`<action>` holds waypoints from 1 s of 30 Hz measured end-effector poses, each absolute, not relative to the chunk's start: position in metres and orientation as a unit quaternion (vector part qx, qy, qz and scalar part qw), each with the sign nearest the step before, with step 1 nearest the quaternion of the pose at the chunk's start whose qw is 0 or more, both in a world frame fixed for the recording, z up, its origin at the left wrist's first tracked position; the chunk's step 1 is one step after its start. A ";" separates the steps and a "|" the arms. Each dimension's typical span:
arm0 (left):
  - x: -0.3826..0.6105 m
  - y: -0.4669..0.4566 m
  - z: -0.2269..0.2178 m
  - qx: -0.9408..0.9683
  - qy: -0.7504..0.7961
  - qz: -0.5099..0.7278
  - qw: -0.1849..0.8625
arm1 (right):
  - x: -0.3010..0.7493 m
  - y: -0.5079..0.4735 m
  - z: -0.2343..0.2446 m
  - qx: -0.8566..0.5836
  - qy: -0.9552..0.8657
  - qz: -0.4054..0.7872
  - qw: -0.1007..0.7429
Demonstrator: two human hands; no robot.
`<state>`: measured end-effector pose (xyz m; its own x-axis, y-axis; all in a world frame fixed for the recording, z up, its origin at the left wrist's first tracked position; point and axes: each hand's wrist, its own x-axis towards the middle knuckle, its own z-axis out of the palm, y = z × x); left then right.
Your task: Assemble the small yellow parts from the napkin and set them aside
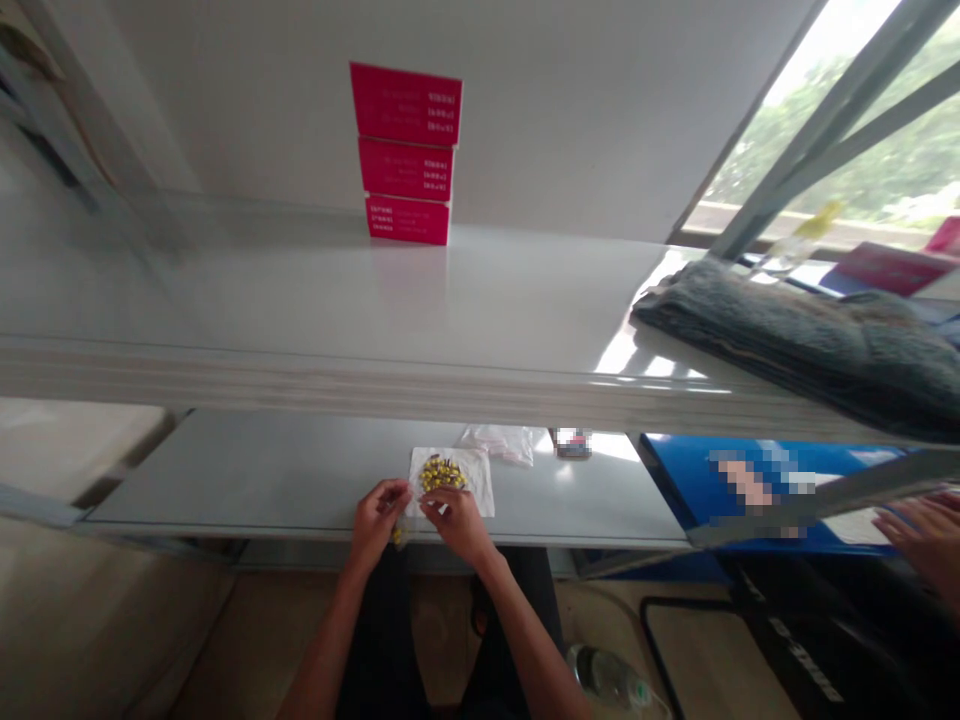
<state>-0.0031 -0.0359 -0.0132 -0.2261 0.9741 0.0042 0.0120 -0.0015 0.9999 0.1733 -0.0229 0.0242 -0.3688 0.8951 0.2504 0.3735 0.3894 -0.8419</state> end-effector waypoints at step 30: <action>0.001 -0.045 0.006 0.572 0.492 0.488 0.438 | 0.229 -0.069 0.080 -0.423 -0.823 0.285 0.251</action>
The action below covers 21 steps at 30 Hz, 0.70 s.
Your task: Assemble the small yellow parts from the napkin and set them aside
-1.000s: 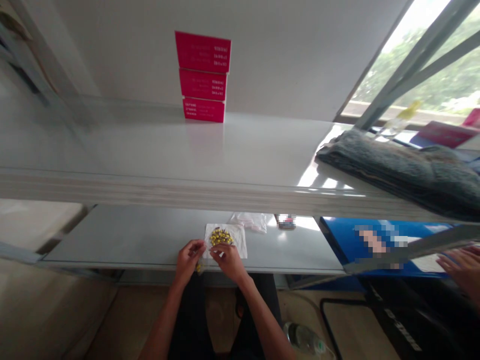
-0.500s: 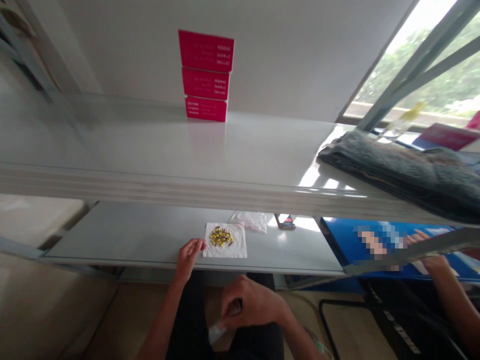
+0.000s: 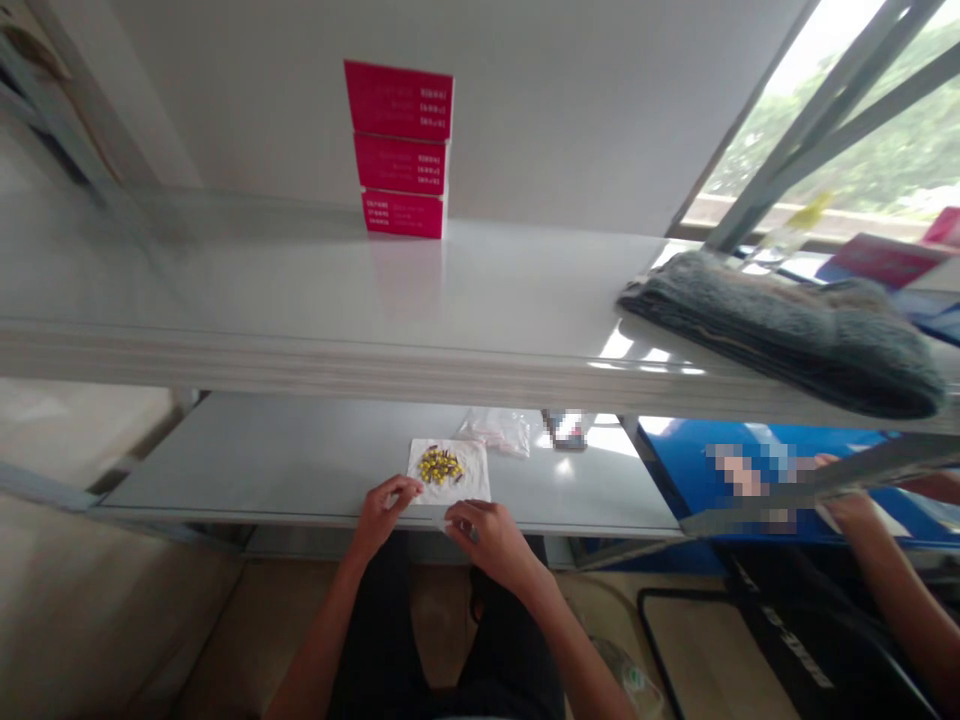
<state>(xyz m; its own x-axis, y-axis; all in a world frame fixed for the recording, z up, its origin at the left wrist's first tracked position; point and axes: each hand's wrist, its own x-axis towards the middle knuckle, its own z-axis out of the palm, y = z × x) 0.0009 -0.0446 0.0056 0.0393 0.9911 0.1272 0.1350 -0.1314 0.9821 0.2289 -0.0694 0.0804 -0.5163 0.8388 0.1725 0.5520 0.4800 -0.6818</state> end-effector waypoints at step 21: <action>0.006 -0.030 -0.012 0.563 0.505 0.471 0.455 | 0.197 -0.009 -0.027 -0.417 -0.653 0.451 0.444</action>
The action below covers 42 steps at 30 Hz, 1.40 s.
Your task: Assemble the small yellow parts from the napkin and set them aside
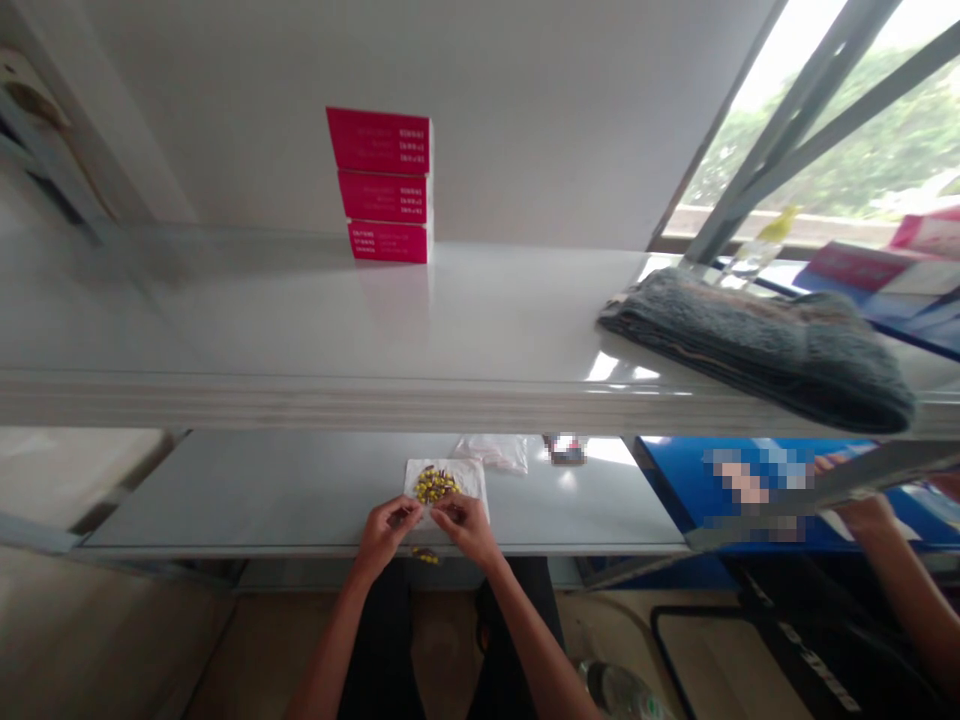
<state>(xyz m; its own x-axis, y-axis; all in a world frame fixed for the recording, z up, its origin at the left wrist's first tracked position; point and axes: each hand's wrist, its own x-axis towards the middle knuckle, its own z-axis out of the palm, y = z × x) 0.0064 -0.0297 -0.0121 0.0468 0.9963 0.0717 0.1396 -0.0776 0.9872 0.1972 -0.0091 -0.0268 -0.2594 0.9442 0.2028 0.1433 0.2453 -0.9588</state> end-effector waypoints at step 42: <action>0.012 -0.034 -0.010 0.589 0.528 0.438 0.427 | 0.200 -0.014 -0.013 -0.402 -0.678 0.450 0.421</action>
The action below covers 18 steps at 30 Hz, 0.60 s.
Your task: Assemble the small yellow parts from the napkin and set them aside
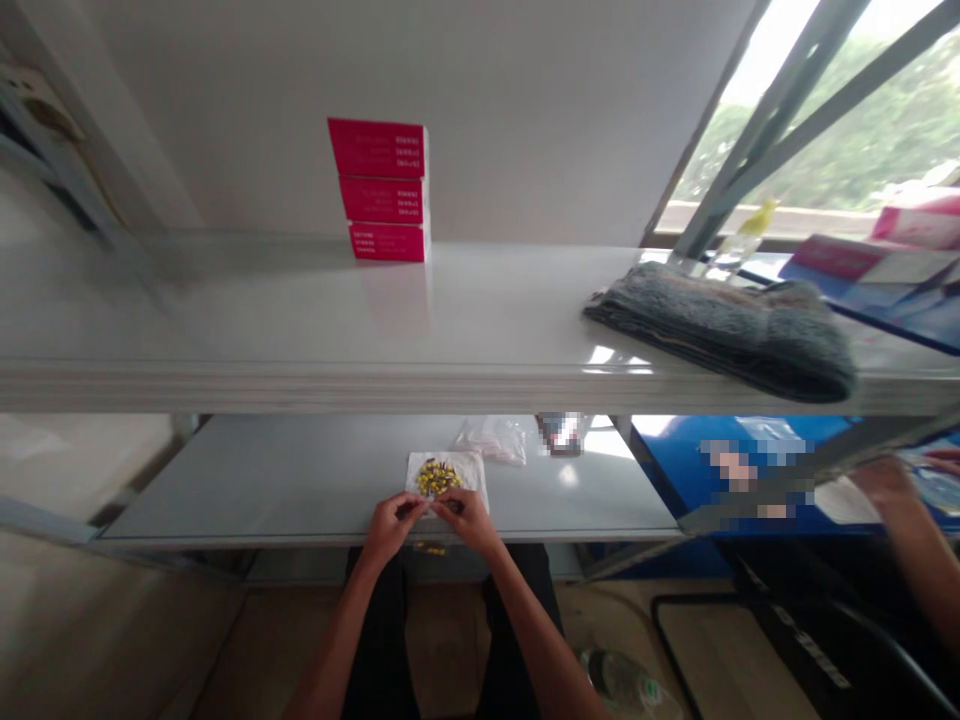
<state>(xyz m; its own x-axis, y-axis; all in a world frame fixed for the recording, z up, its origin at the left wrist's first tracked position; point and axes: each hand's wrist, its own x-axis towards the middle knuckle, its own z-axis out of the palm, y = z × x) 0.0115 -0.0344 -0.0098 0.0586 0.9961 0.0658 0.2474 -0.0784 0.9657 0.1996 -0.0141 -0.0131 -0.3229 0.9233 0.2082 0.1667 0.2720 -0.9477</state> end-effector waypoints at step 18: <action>0.009 -0.031 -0.017 0.584 0.545 0.440 0.410 | 0.198 -0.011 -0.019 -0.416 -0.682 0.440 0.410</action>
